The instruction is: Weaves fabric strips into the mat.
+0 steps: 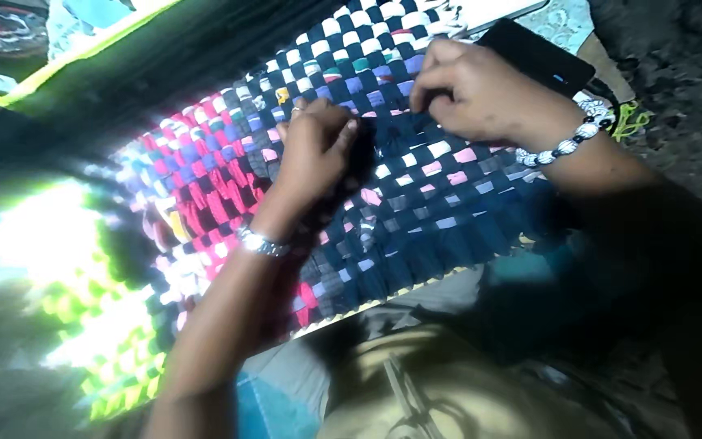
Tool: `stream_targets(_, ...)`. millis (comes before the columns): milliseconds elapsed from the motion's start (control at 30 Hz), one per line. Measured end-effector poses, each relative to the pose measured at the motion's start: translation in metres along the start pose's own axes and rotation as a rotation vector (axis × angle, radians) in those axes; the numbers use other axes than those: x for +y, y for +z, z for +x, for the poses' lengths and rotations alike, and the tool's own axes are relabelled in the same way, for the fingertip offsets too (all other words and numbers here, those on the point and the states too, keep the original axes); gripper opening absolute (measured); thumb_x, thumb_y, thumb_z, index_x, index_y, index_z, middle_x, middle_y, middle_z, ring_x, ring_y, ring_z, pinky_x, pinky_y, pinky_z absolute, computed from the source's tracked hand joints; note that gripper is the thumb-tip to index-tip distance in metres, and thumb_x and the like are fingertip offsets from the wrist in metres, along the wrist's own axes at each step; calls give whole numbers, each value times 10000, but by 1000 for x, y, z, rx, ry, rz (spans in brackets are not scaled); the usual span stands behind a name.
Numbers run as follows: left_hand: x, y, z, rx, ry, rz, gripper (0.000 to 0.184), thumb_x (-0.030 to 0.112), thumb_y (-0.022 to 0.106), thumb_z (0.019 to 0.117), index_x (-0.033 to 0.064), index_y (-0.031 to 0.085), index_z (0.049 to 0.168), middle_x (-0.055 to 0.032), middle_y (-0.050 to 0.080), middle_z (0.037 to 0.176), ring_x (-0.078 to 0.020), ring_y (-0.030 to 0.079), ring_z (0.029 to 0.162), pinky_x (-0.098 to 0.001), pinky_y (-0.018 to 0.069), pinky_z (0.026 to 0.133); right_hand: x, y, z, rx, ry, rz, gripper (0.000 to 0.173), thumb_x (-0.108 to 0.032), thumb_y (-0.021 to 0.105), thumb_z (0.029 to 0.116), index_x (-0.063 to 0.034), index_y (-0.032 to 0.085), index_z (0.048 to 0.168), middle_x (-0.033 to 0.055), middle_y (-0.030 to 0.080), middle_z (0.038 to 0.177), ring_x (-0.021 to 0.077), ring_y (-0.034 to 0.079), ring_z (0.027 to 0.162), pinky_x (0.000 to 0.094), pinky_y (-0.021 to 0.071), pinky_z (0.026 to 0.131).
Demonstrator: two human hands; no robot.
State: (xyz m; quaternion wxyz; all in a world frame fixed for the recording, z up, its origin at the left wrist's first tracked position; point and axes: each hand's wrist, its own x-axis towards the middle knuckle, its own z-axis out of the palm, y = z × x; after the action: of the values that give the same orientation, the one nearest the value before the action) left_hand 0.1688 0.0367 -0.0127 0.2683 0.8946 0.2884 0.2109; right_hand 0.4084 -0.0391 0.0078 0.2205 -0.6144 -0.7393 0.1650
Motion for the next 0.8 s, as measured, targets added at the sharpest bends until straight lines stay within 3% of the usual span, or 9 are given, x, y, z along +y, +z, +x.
stream_targets(67,10,9,2,33,67,105,260,177,534,1030,27,746,1026,-142,671,966,-363,585,1060,-605,378,912,-1,-2,-6,255,53,38,256,-23,483,970,41,724,1029,237,632,1111,303,625,1021,444,496,910)
stream_targets(133,17,19,8,-15,104,260,238,191,551,1017,73,744,1091,-140,650,1030,-407,559,1112,-614,375,893,4,-5,-9,418,132,4,266,-105,493,983,-4,726,1059,200,625,1126,220,619,969,358,497,869)
stream_targets(200,22,30,12,-39,112,385,233,198,540,1023,75,726,1090,-151,645,1095,-435,543,1166,-632,374,907,11,-6,-10,344,226,-36,262,-134,526,971,-31,718,1117,206,596,1186,274,599,1031,422,482,901)
stream_targets(267,25,36,16,-50,106,415,243,176,523,1026,62,730,1081,-149,650,1125,-433,530,1186,-627,361,918,15,-7,-5,185,327,-37,262,-121,613,963,-46,687,1202,249,528,1345,412,509,1250,559,412,1044)
stream_targets(367,20,33,23,-129,78,296,251,143,528,1004,48,758,1040,-143,693,1066,-438,555,1179,-670,366,914,9,-7,3,81,451,-47,284,-90,646,953,-88,658,1237,233,446,1424,418,423,1348,567,364,1095)
stream_targets(567,11,22,28,-202,123,165,254,175,548,1007,59,773,1011,-118,683,935,-363,583,1048,-611,335,897,7,-5,7,82,512,-44,301,-84,644,953,-114,650,1252,197,445,1434,408,403,1364,587,373,1078)
stream_targets(633,10,15,26,-197,132,103,249,166,547,1014,43,764,1003,-119,677,949,-359,570,1080,-619,334,914,12,-5,5,113,472,-3,275,-98,647,944,-110,664,1218,196,473,1398,387,427,1344,572,373,1074)
stream_targets(733,24,17,27,-99,128,50,256,186,542,1038,52,759,1050,-124,681,1012,-353,579,1118,-619,363,949,22,-8,-2,221,392,46,184,-152,640,929,-72,730,1068,172,598,1285,335,512,1262,525,399,1050)
stream_targets(800,37,31,30,-75,85,94,243,176,546,1031,51,741,1106,-145,686,1067,-364,600,1133,-631,404,943,17,-14,-14,167,385,-32,204,-203,597,928,-116,763,1009,115,583,1404,345,459,1349,594,364,1056)
